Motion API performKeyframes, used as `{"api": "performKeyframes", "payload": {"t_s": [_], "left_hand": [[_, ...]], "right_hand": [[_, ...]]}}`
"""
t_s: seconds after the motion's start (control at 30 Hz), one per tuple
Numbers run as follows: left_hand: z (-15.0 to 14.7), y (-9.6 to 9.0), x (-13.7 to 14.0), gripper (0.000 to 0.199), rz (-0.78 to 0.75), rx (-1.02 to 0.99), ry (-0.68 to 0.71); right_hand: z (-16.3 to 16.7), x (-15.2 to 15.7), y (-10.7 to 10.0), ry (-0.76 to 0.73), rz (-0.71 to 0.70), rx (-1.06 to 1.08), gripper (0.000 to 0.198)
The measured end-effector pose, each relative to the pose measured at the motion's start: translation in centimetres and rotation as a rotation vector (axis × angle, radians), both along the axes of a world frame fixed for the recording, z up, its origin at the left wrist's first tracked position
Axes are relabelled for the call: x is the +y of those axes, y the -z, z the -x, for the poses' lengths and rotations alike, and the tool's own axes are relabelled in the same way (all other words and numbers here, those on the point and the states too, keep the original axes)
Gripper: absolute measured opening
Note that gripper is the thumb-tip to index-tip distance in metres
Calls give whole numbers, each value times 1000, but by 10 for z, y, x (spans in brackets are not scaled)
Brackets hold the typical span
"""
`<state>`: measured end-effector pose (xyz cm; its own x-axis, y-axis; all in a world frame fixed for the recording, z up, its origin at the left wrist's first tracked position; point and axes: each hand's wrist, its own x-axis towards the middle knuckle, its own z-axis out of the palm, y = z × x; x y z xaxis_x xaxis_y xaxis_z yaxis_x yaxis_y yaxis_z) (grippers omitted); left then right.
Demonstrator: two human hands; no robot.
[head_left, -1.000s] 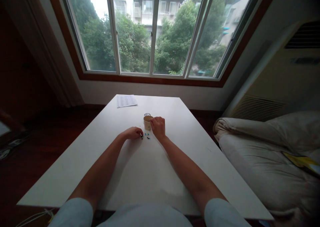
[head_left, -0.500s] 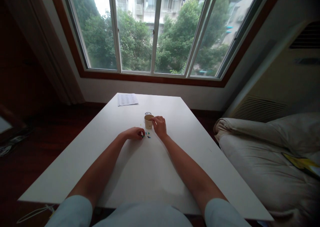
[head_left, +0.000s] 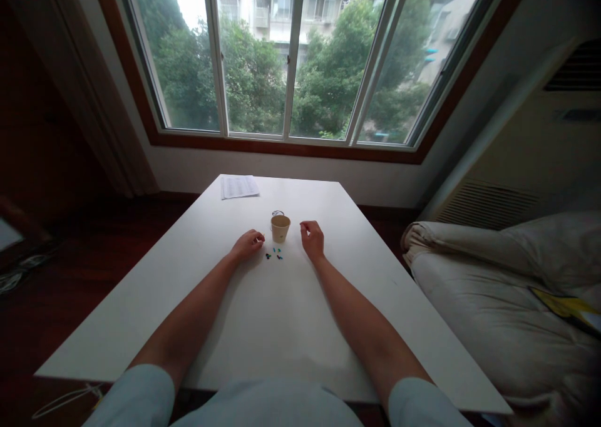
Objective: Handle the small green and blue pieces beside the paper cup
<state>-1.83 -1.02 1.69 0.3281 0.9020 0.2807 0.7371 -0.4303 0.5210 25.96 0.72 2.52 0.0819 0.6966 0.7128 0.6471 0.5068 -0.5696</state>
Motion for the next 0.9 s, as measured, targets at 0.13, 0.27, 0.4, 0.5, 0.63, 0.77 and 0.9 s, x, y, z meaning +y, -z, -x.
{"api": "performKeyframes", "payload": {"t_s": [0.13,0.27,0.4,0.5,0.63,0.77,0.9], "left_hand": [[-1,12,6,39,-102,124,-118],[-7,18,6,50,-87,272,-66],[-9,18,6,50,-56,328,1],[-9,14,3,49,-56,298,38],[-14,6,-5,55,-101,217,150],[-22,0,-11,57,-119,113,269],[-27,-6,-16,48,-84,27,243]], "right_hand": [[-1,4,7,8,72,44,25],[2,5,9,-8,122,59,27],[2,4,8,-5,147,54,29],[0,3,8,-9,170,50,30],[-1,1,8,-8,213,52,30],[-1,0,6,-3,252,55,30],[0,-1,5,2,262,48,30]]}}
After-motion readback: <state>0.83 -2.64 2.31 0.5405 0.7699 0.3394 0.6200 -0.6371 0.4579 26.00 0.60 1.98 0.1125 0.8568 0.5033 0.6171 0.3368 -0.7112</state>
